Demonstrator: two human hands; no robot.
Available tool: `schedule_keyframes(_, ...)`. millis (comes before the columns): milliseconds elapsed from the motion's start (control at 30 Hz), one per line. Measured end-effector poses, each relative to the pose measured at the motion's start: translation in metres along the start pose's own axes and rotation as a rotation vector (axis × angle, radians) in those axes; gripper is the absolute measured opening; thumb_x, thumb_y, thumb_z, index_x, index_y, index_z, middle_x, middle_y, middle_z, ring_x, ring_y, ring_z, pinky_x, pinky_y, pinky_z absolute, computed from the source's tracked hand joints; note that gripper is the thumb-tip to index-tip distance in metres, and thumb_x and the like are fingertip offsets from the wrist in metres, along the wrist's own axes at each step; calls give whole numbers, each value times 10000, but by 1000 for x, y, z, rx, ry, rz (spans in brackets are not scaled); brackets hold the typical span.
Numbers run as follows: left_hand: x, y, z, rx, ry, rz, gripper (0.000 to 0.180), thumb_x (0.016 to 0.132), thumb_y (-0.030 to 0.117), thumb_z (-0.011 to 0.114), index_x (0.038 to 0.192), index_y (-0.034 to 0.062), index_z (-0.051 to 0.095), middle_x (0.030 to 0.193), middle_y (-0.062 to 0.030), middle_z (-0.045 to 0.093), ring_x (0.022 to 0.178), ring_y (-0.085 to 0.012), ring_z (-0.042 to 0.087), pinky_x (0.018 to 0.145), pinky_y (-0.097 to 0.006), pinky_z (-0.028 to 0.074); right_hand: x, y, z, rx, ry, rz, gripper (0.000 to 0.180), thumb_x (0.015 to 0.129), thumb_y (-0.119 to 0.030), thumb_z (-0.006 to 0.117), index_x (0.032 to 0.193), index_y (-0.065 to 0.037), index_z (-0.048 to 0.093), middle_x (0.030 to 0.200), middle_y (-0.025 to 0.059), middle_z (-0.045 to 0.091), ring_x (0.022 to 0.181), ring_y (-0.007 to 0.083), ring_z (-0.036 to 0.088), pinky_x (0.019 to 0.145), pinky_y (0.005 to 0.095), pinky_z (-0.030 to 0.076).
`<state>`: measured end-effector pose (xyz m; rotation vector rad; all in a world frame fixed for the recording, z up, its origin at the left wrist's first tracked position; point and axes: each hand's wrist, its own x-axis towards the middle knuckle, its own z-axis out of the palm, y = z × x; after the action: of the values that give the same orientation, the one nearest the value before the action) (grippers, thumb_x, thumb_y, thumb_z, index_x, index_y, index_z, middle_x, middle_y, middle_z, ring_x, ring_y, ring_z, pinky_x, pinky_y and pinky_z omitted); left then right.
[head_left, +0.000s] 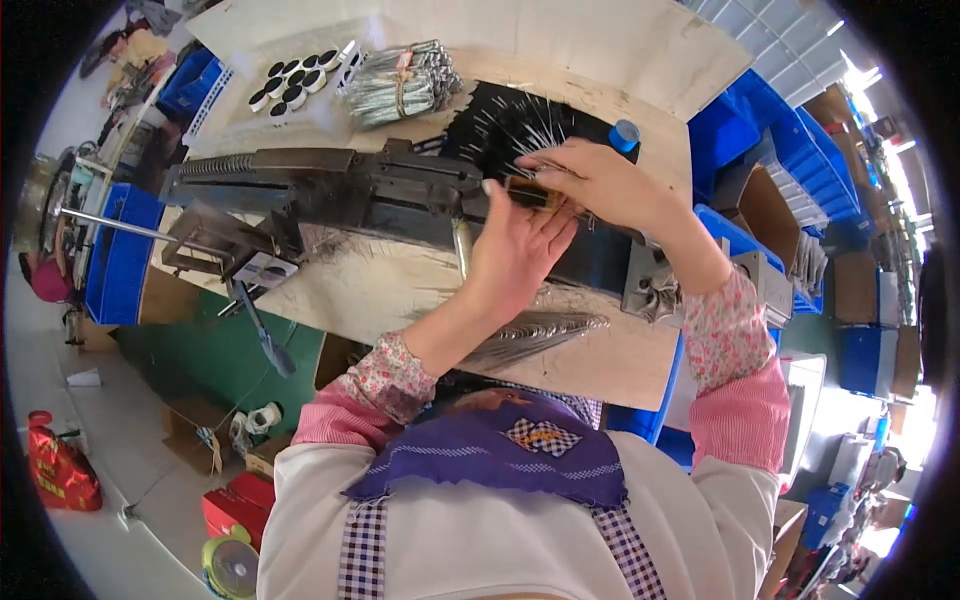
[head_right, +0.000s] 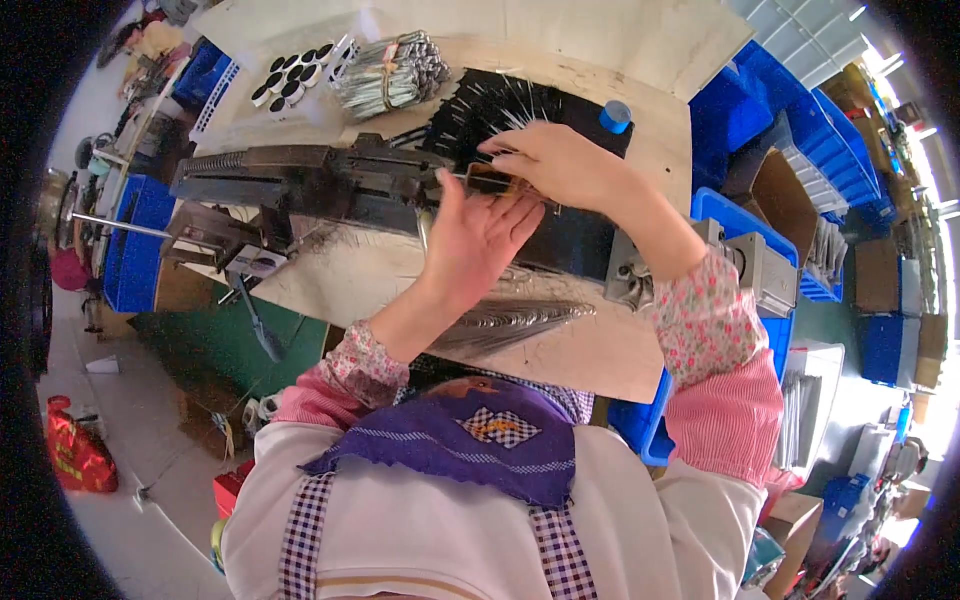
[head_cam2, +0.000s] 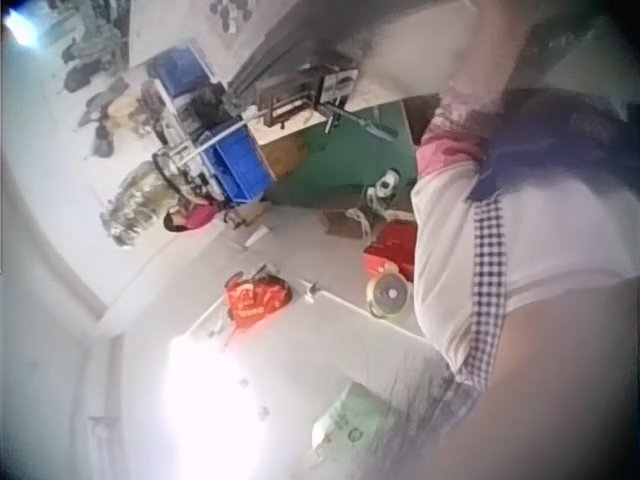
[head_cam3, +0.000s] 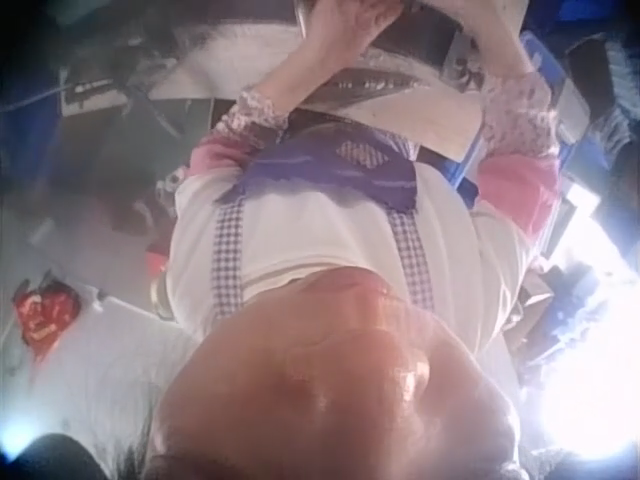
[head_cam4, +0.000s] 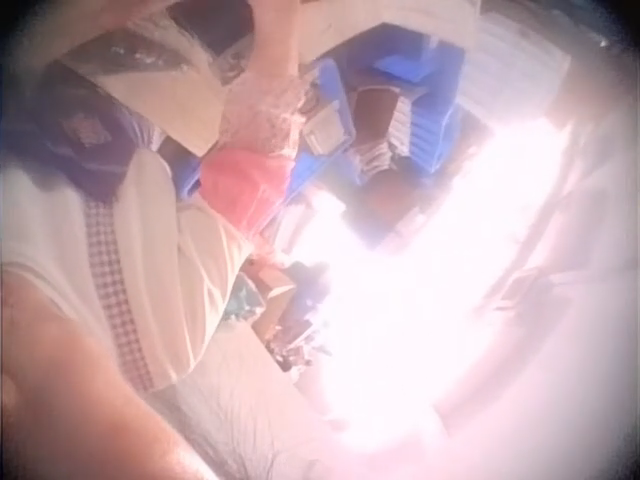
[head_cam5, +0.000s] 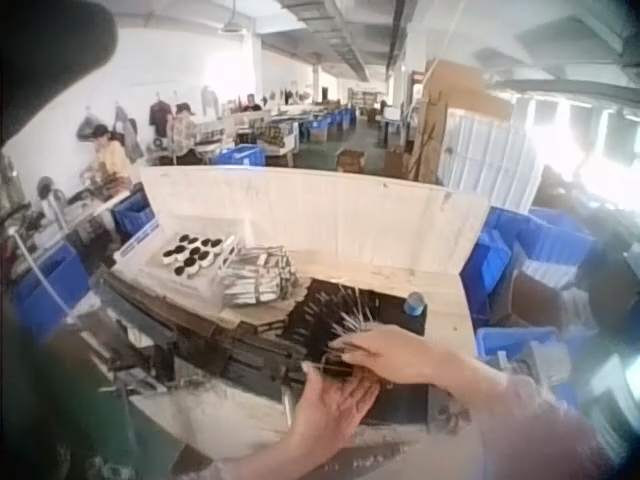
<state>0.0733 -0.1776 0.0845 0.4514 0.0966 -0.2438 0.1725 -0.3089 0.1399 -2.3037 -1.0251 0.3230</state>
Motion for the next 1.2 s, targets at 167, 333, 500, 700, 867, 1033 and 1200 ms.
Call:
schedule_keyframes(167, -6, 31, -1, -341, 33, -84, 949, 905, 682, 335, 1307, -176, 276, 1322, -286, 384, 1325, -336, 337, 1123, -400, 290, -20, -2, -7, -496, 201, -218, 306, 824, -137, 602, 1120, -88, 662, 1131, 126, 568, 892, 297, 543, 830, 369, 451)
schedule_keyframes(333, -1, 12, -45, -611, -435, -23, 765, 951, 602, 325, 1257, -95, 401, 1310, -211, 465, 1289, -302, 410, 1126, -390, 298, -18, -48, 31, -395, 379, -295, 316, 761, 25, 609, 1059, -49, 681, 777, 68, 551, 741, 220, 561, 712, 315, 427)
schedule_keyframes(500, -19, 19, -13, -203, 31, 72, 729, 965, 586, 300, 1275, -65, 407, 1312, -178, 472, 1291, -260, 412, 1131, -375, 286, -12, -20, 12, -184, 418, -145, 178, 724, -26, 711, 902, -28, 717, 699, 85, 577, 576, 193, 538, 559, 302, 415)
schedule_keyframes(700, -20, 18, -9, -135, 77, 123, 695, 980, 555, 295, 1289, -59, 402, 1315, -167, 472, 1297, -264, 404, 1141, -381, 266, 0, -25, 23, -203, 343, -144, 144, 772, -112, 688, 910, -117, 728, 758, 27, 599, 772, 206, 589, 785, 338, 368)
schedule_keyframes(867, -18, 20, -11, -50, 50, 85, 684, 983, 543, 304, 1289, -60, 408, 1318, -161, 474, 1296, -266, 404, 1143, -385, 262, -17, -17, 12, -263, 356, -175, 164, 755, -92, 710, 919, -77, 720, 700, 41, 564, 662, 209, 547, 702, 326, 365)
schedule_keyframes(1033, -17, 21, -8, -59, 25, 81, 623, 987, 539, 316, 1266, 1, 461, 1267, -100, 525, 1230, -210, 461, 1106, -358, 307, -13, -25, 10, -267, 408, -165, 154, 760, -106, 684, 909, -122, 721, 735, 27, 581, 758, 212, 588, 767, 350, 375)
schedule_keyframes(1200, -14, 24, -17, -141, -3, 71, 628, 979, 547, 332, 1226, -10, 484, 1207, -103, 545, 1207, -216, 477, 1095, -360, 328, -14, -52, 35, -308, 445, -330, 195, 752, -88, 645, 913, -165, 724, 728, 10, 583, 737, 184, 592, 748, 341, 385)
